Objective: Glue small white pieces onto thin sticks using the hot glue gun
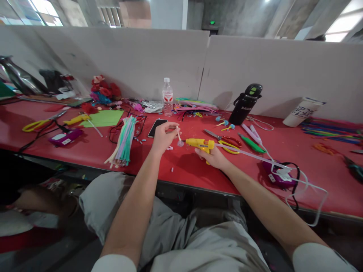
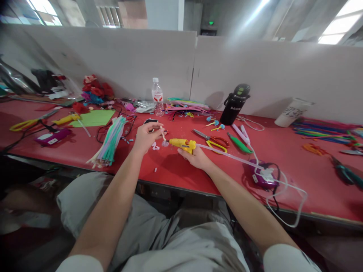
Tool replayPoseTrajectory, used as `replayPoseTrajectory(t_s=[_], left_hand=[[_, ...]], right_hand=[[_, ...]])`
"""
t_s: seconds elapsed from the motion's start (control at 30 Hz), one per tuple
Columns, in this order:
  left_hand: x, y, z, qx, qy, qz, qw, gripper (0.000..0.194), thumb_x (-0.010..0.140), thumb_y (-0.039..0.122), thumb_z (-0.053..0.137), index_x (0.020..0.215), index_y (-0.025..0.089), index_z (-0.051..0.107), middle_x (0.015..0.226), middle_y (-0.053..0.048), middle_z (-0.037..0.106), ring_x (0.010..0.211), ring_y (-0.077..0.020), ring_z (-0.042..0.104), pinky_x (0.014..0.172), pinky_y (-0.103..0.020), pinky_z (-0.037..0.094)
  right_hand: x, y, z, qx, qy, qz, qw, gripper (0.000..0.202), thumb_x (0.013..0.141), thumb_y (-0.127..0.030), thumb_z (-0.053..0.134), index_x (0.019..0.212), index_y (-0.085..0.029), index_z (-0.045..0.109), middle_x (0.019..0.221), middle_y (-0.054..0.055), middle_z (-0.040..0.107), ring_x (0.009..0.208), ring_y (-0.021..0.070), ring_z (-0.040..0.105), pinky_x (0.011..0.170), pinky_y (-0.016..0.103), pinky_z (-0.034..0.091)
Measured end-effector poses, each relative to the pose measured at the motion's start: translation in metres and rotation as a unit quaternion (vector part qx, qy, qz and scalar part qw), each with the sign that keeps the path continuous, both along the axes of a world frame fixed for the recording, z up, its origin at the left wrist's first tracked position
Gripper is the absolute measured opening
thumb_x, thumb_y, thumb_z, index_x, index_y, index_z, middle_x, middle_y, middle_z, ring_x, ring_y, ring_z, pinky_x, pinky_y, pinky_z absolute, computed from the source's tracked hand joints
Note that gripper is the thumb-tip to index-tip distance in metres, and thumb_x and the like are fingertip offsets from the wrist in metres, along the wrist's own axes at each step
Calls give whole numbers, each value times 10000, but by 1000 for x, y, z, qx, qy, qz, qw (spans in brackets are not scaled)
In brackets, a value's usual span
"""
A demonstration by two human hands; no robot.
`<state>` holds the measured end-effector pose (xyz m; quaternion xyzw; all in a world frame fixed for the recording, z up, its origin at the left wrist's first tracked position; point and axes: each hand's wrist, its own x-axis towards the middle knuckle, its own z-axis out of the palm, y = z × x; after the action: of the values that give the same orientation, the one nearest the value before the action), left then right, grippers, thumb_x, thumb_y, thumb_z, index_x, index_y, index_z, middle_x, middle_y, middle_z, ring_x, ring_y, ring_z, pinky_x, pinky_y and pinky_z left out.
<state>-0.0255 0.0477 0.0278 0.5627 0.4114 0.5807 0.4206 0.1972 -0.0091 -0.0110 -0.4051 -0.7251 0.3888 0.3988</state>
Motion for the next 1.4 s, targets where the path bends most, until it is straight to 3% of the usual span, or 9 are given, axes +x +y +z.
replayPoseTrajectory(t_s=[0.23, 0.5, 0.7, 0.83, 0.9, 1.03, 1.17, 1.27, 1.4], left_hand=[[0, 0, 1, 0, 3, 3, 1000, 228, 717, 246, 742, 919, 148, 701, 870, -52, 669, 756, -178, 703, 685, -319, 621], [-1, 2, -2, 0, -3, 5, 1000, 239, 718, 252, 742, 933, 157, 699, 883, -55, 677, 767, -183, 714, 703, -326, 623], [-7, 4, 1, 23, -34, 30, 999, 251, 724, 260, 743, 936, 143, 680, 861, -47, 678, 747, -185, 723, 721, -341, 630], [-21, 3, 12, 42, -23, 71, 996, 275, 738, 288, 741, 961, 148, 661, 858, -43, 696, 787, -198, 732, 721, -325, 631], [-28, 2, 18, 63, -25, 86, 994, 270, 744, 294, 740, 962, 153, 665, 866, -41, 696, 799, -198, 734, 730, -324, 631], [-37, 1, 25, 82, -27, 97, 992, 273, 754, 305, 741, 978, 168, 666, 900, -42, 692, 791, -191, 733, 758, -350, 632], [-37, 0, 27, 82, -27, 104, 991, 253, 758, 295, 744, 968, 174, 670, 891, -39, 688, 784, -188, 732, 759, -348, 632], [-37, -1, 27, 71, -15, 102, 992, 251, 763, 296, 744, 970, 175, 668, 885, -41, 694, 797, -190, 730, 757, -343, 631], [-37, 0, 27, 67, -13, 97, 993, 244, 757, 289, 752, 956, 176, 670, 887, -46, 694, 791, -194, 730, 742, -345, 634]], right_hand=[[-1, -3, 4, -4, -15, -6, 1000, 374, 898, -568, 555, 992, -220, 656, 568, -24, 504, 508, 125, 465, 489, 267, 411], [0, -4, 3, -18, -24, -9, 999, 366, 887, -577, 561, 944, -229, 656, 551, -25, 486, 489, 126, 445, 464, 266, 399], [2, -6, 2, -27, -5, -23, 999, 341, 864, -536, 603, 864, -200, 664, 701, 28, 648, 629, 171, 591, 614, 318, 512], [15, 2, 5, 34, -11, -76, 996, 407, 869, -518, 596, 1119, -206, 673, 951, 54, 712, 811, 212, 647, 718, 348, 537], [28, 11, 4, 63, -41, -122, 990, 435, 871, -525, 588, 1153, -202, 659, 979, 56, 709, 843, 224, 648, 735, 357, 534], [56, 27, -2, 26, -189, -234, 953, 454, 781, -557, 678, 992, -156, 652, 758, 58, 658, 619, 206, 598, 583, 340, 481], [66, 31, -4, 47, -274, -250, 927, 443, 763, -583, 678, 905, -166, 626, 682, 44, 607, 547, 182, 541, 525, 323, 402], [70, 19, 0, 65, -299, -249, 919, 462, 738, -644, 670, 813, -194, 597, 607, 13, 558, 509, 172, 501, 487, 309, 348], [72, -20, 6, 100, -281, -340, 892, 464, 753, -645, 659, 667, -223, 487, 569, 5, 529, 493, 157, 470, 496, 304, 333]])
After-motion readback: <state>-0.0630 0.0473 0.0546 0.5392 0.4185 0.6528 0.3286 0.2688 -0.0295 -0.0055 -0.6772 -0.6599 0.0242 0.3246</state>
